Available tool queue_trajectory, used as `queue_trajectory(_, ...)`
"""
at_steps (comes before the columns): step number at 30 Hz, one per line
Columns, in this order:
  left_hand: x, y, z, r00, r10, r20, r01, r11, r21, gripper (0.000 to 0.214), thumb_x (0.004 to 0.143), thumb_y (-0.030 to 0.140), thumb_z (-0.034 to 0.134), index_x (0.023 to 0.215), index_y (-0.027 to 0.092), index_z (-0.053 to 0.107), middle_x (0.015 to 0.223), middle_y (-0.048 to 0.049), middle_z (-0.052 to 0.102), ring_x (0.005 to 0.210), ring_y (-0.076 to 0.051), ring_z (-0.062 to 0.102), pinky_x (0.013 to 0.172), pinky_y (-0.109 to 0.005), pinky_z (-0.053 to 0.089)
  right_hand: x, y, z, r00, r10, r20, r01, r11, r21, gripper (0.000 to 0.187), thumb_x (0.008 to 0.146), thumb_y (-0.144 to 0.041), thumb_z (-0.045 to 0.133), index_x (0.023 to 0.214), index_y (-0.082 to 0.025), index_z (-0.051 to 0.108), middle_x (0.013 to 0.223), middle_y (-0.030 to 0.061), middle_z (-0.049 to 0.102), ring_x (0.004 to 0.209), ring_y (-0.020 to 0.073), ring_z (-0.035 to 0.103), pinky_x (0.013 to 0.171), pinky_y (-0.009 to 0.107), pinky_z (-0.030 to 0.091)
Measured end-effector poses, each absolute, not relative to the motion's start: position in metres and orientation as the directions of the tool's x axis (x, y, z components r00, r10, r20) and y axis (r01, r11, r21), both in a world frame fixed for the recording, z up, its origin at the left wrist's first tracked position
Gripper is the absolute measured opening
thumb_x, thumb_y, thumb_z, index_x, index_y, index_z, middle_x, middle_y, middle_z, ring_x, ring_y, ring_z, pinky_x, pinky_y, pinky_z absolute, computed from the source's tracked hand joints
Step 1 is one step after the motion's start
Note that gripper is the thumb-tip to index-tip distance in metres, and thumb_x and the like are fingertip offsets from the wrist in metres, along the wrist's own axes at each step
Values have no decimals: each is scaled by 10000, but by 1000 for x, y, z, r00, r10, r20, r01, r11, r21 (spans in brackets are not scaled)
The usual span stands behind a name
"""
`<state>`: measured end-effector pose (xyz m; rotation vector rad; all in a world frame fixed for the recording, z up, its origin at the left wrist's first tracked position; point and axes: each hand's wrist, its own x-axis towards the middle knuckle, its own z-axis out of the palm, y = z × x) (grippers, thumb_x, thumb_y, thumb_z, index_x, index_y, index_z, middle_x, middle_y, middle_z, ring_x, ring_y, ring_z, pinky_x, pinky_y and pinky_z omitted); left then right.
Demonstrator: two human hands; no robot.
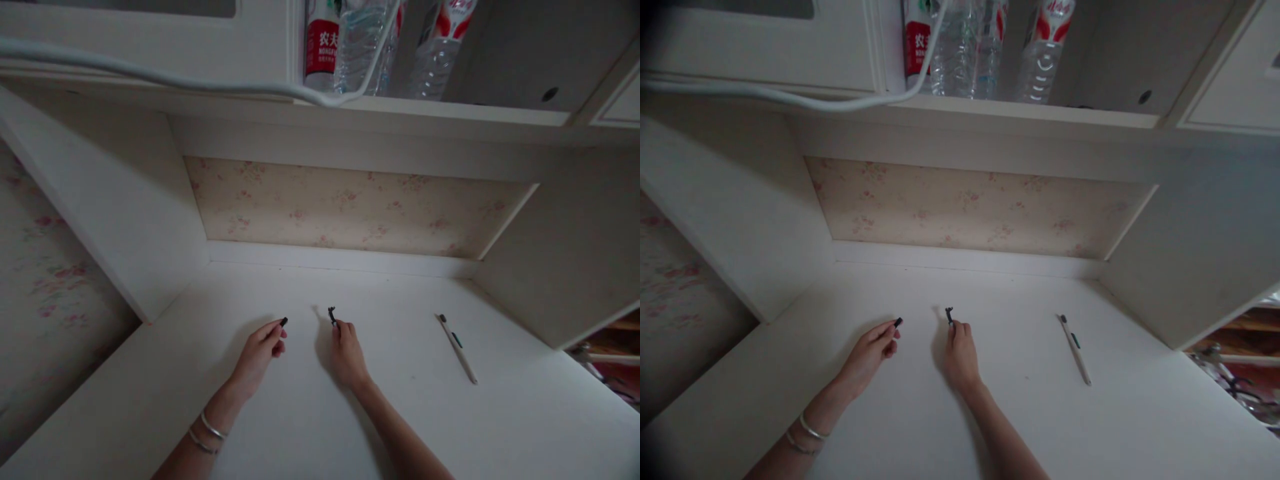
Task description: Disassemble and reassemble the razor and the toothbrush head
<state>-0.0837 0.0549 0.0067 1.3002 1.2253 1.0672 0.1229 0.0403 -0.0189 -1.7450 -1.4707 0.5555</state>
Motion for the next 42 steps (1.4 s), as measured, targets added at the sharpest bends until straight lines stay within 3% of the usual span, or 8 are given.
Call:
queue_trajectory(2,-69,47,15,155,980,-123,-125,143,982,390,760,449,605,1002,146,641,885,-68,647,652,-115,588,568,-225,416,123,32,-19,255,959,123,495,-20,-869,451,942,-479,261,1121,-141,499,964,127,599,799,211,584,732,339,450)
queue_trajectory(6,-46,36,21,215,957,-194,-178,234,956,385,726,413,667,1010,153,664,1000,-129,685,766,-165,633,613,-243,436,121,15,-17,250,968,36,224,-22,-974,529,888,-619,279,1107,-167,446,578,-45,489,481,140,486,464,247,387)
queue_trajectory(11,-22,21,13,219,952,-214,-100,240,966,404,744,458,638,1025,172,687,1025,-124,690,827,-206,642,608,-260,456,117,6,-10,173,985,-9,-56,0,-998,426,817,-550,547,1043,-191,509,658,-58,471,454,67,371,424,193,302)
queue_trajectory(14,-15,13,9,237,954,-186,-13,194,981,382,750,468,626,973,173,720,829,-91,698,712,-182,608,523,-244,423,114,4,-9,138,989,-53,-190,-26,-981,416,771,-498,639,1010,-168,558,607,-69,461,429,54,306,403,191,246)
queue_trajectory(16,-14,10,8,234,952,-198,20,199,980,392,740,474,632,962,165,727,717,-72,673,619,-165,567,467,-239,388,113,2,-7,135,989,-57,-181,-32,-983,404,766,-493,644,990,-162,587,555,-75,452,416,60,304,395,195,237)
queue_trajectory(23,-20,7,13,413,853,-319,-69,378,923,448,721,536,631,944,157,713,932,-116,689,649,-150,614,512,-227,411,115,-4,2,167,986,-13,-146,11,-989,302,735,-454,680,855,-178,651,731,1,626,627,142,538,572,242,434)
queue_trajectory(32,-33,12,13,545,738,-397,-85,520,850,443,748,556,588,922,161,685,930,-75,646,555,-83,581,445,-173,356,123,-11,16,-55,998,27,-59,24,-998,292,788,-447,627,746,-160,666,588,-19,561,557,124,483,540,234,358)
queue_trajectory(42,-38,12,14,627,673,-392,-20,517,856,450,777,559,557,924,152,679,953,-96,658,581,-94,598,495,-197,408,125,-15,22,-122,992,35,-41,30,-999,299,796,-454,606,744,-165,660,618,-17,564,560,122,467,554,240,364)
